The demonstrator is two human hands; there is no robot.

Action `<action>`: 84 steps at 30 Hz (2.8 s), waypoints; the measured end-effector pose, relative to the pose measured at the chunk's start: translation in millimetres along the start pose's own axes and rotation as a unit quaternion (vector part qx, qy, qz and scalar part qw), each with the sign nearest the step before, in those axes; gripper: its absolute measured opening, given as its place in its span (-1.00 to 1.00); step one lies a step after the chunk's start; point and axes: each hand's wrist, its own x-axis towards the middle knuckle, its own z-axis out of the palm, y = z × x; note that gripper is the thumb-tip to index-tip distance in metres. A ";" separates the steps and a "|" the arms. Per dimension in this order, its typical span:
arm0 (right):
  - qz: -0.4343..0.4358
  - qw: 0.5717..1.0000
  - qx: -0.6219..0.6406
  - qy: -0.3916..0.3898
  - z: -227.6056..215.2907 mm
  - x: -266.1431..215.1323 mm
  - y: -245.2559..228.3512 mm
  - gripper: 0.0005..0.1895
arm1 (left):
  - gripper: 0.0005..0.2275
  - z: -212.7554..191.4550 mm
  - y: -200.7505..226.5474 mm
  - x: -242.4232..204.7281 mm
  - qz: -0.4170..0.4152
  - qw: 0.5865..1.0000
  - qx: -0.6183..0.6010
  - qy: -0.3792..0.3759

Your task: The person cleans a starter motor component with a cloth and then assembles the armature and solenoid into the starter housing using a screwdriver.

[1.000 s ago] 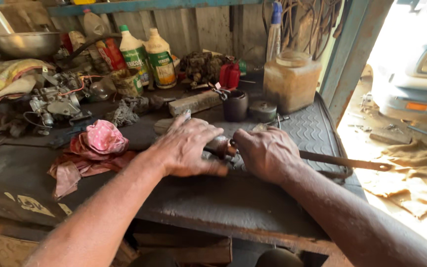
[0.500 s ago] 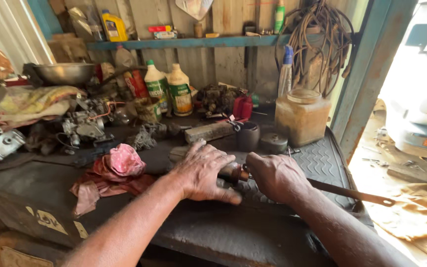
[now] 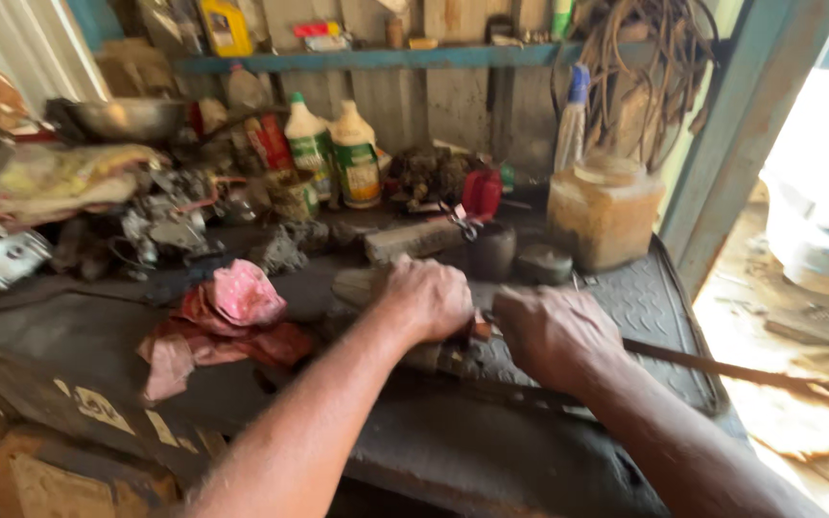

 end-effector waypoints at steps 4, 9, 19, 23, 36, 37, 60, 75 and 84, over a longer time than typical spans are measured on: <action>-0.041 0.998 0.021 0.034 2.2 -3.9 1.1 -0.84 | -0.63 3.3 -5.3 1.4 0.015 0.999 -0.003 0.034; -0.028 1.000 -0.006 0.005 -1.0 -2.8 -3.0 -0.87 | -0.70 -6.0 -4.9 -6.8 0.005 0.999 -0.048 0.015; -0.022 1.000 0.011 -0.007 0.4 -3.0 -3.3 -0.86 | -0.68 -10.0 -5.4 -10.7 0.016 0.998 -0.034 0.042; -0.011 1.000 0.001 -0.017 -8.1 -2.9 -8.2 -0.84 | -0.70 -10.4 -3.1 -11.5 0.013 0.999 -0.039 0.027; 0.048 0.994 -0.057 -0.076 -7.5 -1.6 -16.6 -0.80 | -0.70 -13.2 -8.8 -9.2 0.021 0.999 -0.050 -0.005; 0.046 0.995 -0.063 -0.070 -8.2 -2.8 -16.4 -0.82 | -0.70 -12.4 -8.2 -8.7 0.019 0.998 -0.052 -0.005; 0.076 0.995 -0.027 -0.063 1.4 3.5 -11.7 -0.80 | -0.67 -13.7 -1.1 3.8 -0.010 0.999 -0.027 -0.045; 0.027 1.000 -0.009 -0.011 2.8 1.5 -1.2 -0.82 | -0.66 -11.8 -3.9 4.5 0.035 0.999 -0.008 -0.030; 0.110 0.992 -0.022 -0.055 -6.6 -8.2 -4.0 -0.77 | -0.63 -4.4 -5.0 6.7 -0.018 0.998 -0.064 0.006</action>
